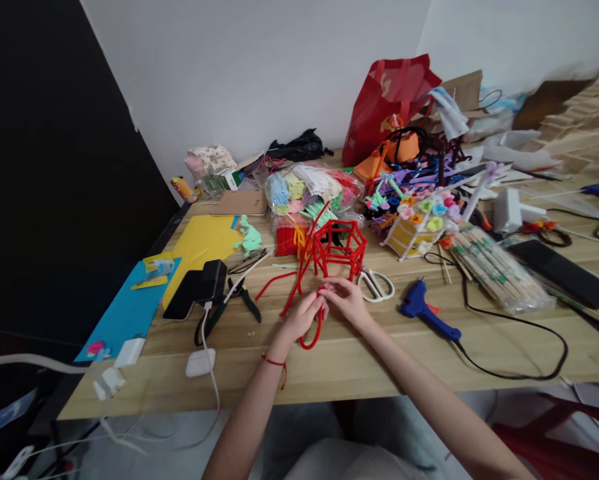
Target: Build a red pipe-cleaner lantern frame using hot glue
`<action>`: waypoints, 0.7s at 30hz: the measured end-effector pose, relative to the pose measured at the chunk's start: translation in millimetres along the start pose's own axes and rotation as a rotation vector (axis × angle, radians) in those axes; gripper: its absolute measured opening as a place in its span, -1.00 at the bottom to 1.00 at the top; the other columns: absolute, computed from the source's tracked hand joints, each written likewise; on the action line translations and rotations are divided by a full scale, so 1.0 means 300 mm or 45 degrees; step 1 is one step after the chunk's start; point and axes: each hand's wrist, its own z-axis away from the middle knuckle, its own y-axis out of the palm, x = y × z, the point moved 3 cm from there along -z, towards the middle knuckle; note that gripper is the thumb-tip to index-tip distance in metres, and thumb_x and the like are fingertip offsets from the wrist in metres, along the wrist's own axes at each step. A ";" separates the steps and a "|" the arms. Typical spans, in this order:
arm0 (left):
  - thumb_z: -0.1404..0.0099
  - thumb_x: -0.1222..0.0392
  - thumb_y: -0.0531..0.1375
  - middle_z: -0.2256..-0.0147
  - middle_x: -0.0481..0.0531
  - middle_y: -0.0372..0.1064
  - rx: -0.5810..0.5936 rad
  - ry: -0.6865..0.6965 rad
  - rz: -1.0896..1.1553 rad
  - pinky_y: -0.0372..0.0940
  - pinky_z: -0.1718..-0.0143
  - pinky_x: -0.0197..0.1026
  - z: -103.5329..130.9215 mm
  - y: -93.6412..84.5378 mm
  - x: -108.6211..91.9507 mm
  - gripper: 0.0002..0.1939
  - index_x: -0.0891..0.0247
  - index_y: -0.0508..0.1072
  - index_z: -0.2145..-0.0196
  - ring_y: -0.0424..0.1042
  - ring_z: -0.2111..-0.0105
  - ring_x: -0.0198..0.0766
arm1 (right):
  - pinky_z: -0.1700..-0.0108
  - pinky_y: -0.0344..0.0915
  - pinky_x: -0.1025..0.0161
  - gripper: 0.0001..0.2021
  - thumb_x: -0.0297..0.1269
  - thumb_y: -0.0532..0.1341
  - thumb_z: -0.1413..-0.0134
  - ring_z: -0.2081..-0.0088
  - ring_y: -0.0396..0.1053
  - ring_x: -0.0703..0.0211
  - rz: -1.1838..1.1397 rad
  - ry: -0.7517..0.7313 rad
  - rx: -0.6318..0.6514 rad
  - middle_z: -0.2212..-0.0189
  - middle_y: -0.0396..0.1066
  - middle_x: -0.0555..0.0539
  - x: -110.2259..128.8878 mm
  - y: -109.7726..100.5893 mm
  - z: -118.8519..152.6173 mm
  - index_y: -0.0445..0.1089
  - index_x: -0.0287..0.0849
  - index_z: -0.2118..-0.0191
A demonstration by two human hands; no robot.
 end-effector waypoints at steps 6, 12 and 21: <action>-0.39 -0.10 -0.08 0.51 -0.06 0.26 0.018 0.000 0.085 0.20 0.35 -0.25 0.001 -0.001 -0.009 -0.59 0.24 0.30 0.42 0.25 0.47 -0.32 | 0.14 0.39 0.13 -0.79 -0.09 0.36 0.06 0.25 0.44 0.07 -0.032 0.039 0.011 0.36 0.51 -0.12 0.003 -0.002 -0.005 0.57 -0.12 0.38; -0.38 -0.08 -0.06 0.55 -0.02 0.34 0.060 -0.049 0.156 0.24 0.33 -0.21 0.008 -0.007 -0.017 -0.57 0.24 0.37 0.45 0.33 0.49 -0.27 | 0.29 0.42 0.20 -0.67 -0.09 0.37 0.07 0.41 0.45 0.16 -0.117 0.127 0.061 0.42 0.52 -0.07 -0.001 0.000 0.005 0.55 -0.14 0.17; -0.37 -0.11 -0.05 0.60 -0.02 0.34 0.062 -0.023 0.242 0.24 0.40 -0.23 -0.001 -0.006 -0.015 -0.54 0.27 0.34 0.49 0.34 0.55 -0.29 | 0.23 0.41 0.23 -0.73 -0.12 0.36 0.05 0.31 0.47 0.16 -0.163 0.151 0.131 0.31 0.53 -0.10 0.005 -0.004 -0.004 0.56 -0.14 0.23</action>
